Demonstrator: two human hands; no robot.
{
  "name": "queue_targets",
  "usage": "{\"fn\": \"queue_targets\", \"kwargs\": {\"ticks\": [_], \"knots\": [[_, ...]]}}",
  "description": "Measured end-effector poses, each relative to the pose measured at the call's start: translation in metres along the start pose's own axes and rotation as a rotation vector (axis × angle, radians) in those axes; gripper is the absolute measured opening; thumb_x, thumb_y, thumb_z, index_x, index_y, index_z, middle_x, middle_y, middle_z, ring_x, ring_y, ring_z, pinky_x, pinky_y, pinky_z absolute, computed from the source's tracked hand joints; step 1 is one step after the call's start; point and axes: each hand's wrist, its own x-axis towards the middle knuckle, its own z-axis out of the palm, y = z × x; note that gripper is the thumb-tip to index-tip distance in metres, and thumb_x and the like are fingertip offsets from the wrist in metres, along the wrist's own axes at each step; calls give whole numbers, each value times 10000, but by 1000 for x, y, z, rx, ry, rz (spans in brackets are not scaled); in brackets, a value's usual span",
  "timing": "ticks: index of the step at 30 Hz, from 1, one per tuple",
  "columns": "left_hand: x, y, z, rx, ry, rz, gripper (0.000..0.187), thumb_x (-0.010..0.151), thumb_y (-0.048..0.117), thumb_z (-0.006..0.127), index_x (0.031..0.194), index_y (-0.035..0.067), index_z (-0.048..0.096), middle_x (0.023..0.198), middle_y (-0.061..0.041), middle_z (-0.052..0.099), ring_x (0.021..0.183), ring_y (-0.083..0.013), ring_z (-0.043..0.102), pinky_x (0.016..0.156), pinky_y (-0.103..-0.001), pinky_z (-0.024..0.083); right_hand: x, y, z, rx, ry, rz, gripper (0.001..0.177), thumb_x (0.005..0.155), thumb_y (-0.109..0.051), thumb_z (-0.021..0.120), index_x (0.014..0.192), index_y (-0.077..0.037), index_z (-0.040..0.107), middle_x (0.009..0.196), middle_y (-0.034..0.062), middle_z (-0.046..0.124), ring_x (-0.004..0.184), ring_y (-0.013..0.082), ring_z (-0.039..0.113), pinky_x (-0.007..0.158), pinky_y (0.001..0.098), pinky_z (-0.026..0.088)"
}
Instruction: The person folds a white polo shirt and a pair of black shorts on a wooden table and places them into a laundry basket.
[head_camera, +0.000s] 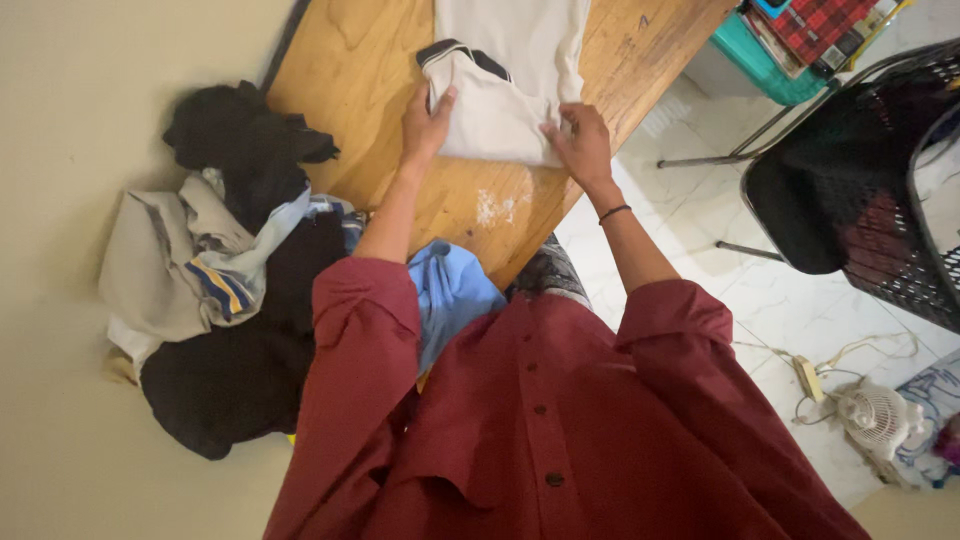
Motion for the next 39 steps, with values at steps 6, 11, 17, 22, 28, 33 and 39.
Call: {"fn": "queue_targets", "kwargs": {"ticks": [6, 11, 17, 22, 28, 33, 39], "knots": [[15, -6, 7, -254, -19, 129, 456, 1077, 383, 529, 1253, -17, 659, 1196, -220, 754, 1126, -333, 705, 985, -404, 519, -1, 20, -15, 525, -76, 549, 217, 1053, -180, 775, 1145, -15, 668, 958, 55, 701, 838, 130, 633, 722, 302, 515], [21, 9, 14, 276, -150, -163, 460, 1100, 430, 554, 1123, 1, 717, 995, -232, 749, 947, -345, 735, 882, -439, 534, 4, 11, -24, 448, -34, 628, 219, 970, -73, 677, 1181, -47, 622, 924, 42, 715, 821, 95, 667, 685, 260, 520], [35, 36, 8, 47, 176, 244, 351, 1032, 329, 697, 1257, 65, 646, 1243, -167, 703, 1139, -321, 689, 931, -392, 560, 36, -13, 7, 188, 32, 424, 263, 946, -29, 641, 1205, -76, 654, 1106, 128, 741, 958, 244, 707, 860, 349, 557], [46, 37, -2, 255, -37, 360, 377, 939, 277, 798, 1252, 95, 691, 1260, -170, 638, 1168, -347, 636, 993, -418, 529, 57, -45, 52, -51, -51, 396, 364, 1008, -217, 679, 1351, -105, 631, 1331, 184, 617, 1253, 374, 547, 1100, 472, 429], [-4, 39, -12, 234, -95, 177, 353, 900, 284, 773, 1207, 122, 708, 1254, -140, 573, 1103, -327, 659, 911, -409, 560, 42, -74, 48, -350, -103, 23, 417, 1054, -283, 627, 1448, -149, 597, 1571, 234, 421, 1439, 458, 378, 1204, 563, 306], [-70, 18, 10, 370, 79, 175, 425, 888, 337, 772, 1215, 97, 645, 1225, -172, 553, 1064, -384, 649, 853, -461, 554, 32, -65, 16, -361, -299, -105, 428, 1047, -261, 629, 1468, -181, 616, 1594, 166, 437, 1410, 468, 386, 1135, 545, 353], [-120, 48, 88, 414, -18, 47, 512, 942, 477, 682, 1255, 97, 540, 1243, -270, 526, 1042, -472, 621, 797, -544, 542, 27, -3, -59, -351, -463, -320, 425, 1019, -230, 640, 1443, -196, 649, 1597, 126, 459, 1391, 417, 433, 1125, 514, 398]]}}
